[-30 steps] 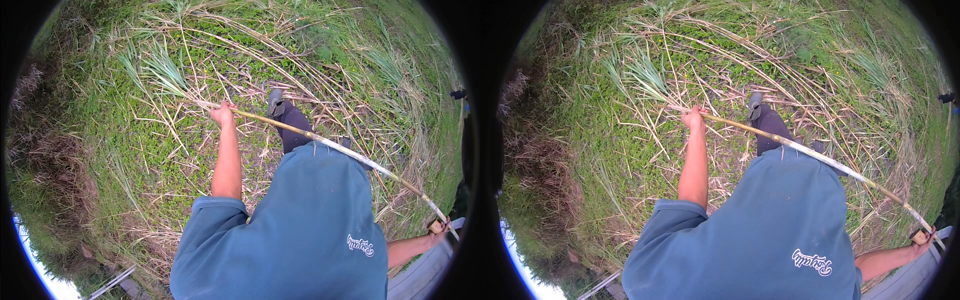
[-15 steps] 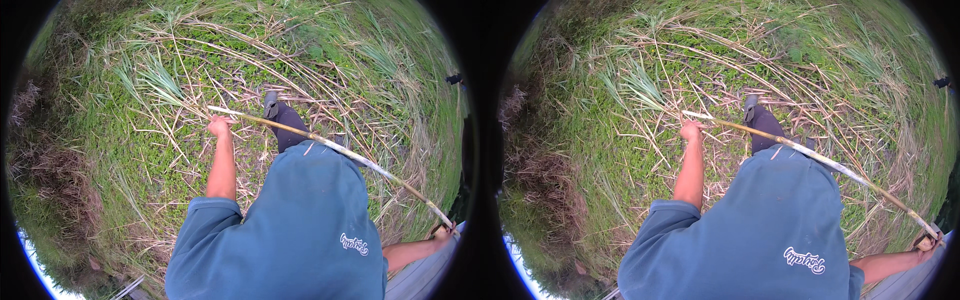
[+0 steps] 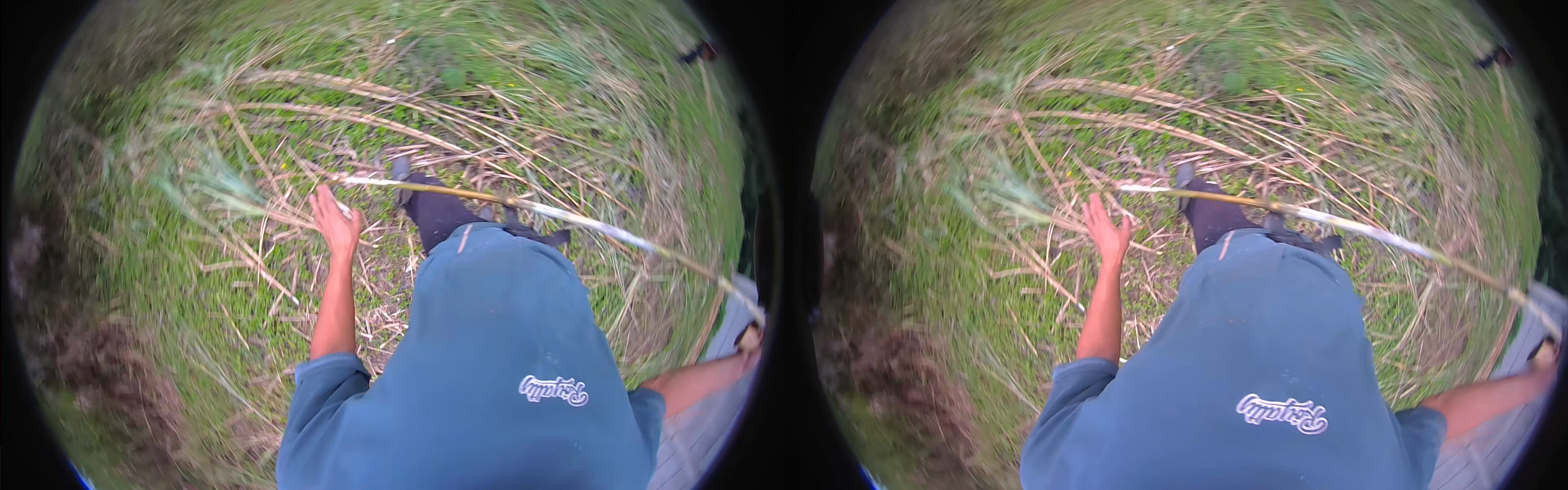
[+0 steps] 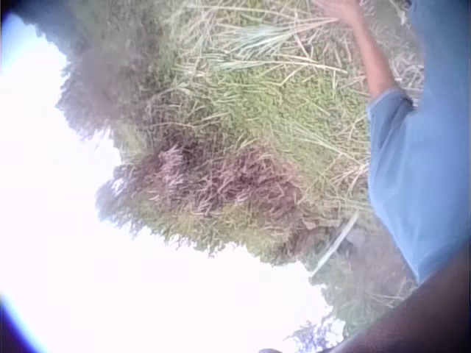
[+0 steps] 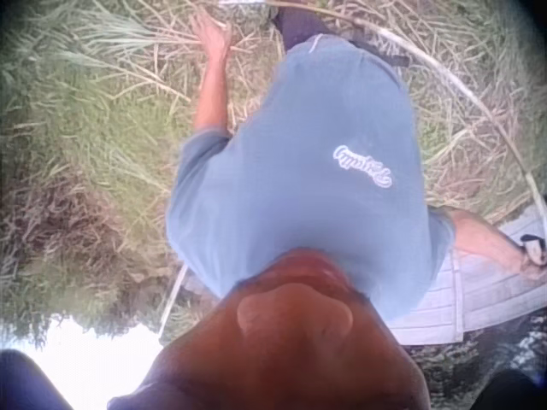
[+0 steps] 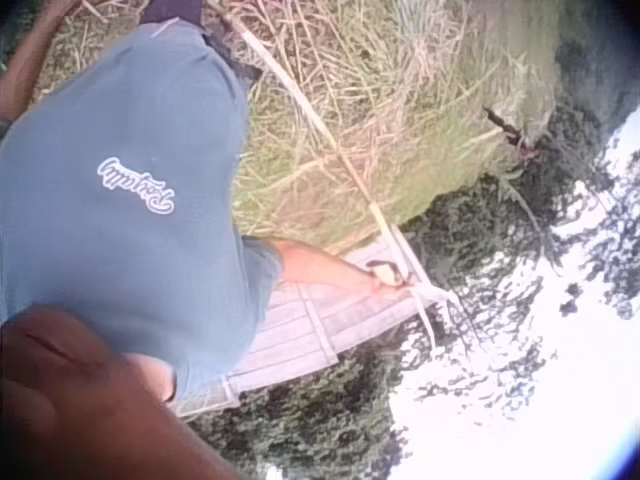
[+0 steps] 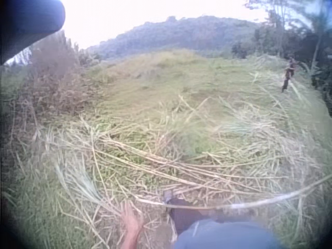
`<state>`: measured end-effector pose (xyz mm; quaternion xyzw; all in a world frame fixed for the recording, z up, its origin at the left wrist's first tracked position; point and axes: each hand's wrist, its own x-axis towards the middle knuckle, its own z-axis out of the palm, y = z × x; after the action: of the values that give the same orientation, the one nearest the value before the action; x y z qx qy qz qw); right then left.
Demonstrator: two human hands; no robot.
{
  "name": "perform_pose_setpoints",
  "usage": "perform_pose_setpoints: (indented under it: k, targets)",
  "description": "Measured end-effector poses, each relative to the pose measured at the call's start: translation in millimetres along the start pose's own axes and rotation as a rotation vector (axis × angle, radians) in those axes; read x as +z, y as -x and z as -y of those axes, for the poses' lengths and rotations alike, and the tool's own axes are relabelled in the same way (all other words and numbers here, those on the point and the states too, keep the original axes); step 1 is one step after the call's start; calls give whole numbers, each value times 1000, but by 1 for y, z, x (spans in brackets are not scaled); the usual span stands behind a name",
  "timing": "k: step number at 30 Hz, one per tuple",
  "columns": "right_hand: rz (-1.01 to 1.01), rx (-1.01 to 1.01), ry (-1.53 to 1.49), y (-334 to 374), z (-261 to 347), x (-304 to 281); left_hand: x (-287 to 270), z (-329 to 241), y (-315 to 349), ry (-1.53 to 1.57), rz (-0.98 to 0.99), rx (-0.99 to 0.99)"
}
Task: The person uses a machete to strip the outer layers from long, thin stalks and then cuts them into shorter segments. The person repeatedly picks up stalks from the ground, scrapes them with the blade, and chops them into pieces, leaving the debris on the grassy slope.
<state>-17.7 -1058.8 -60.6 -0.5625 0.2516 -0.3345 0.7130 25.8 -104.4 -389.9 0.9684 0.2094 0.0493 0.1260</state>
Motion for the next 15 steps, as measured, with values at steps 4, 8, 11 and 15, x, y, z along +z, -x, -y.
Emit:
perform_pose_setpoints:
  k: [4,8,11,15]
  targets:
    - [39,42,-90,33,38,19,25,-127,-10,238,303,642]
    - [11,22,-244,75,77,57,84,-118,-34,234,392,612]
    - [-138,-52,-411,153,94,23,73,-120,-53,155,392,745]
    - [-364,-87,-438,257,77,17,42,-135,-93,77,513,886]
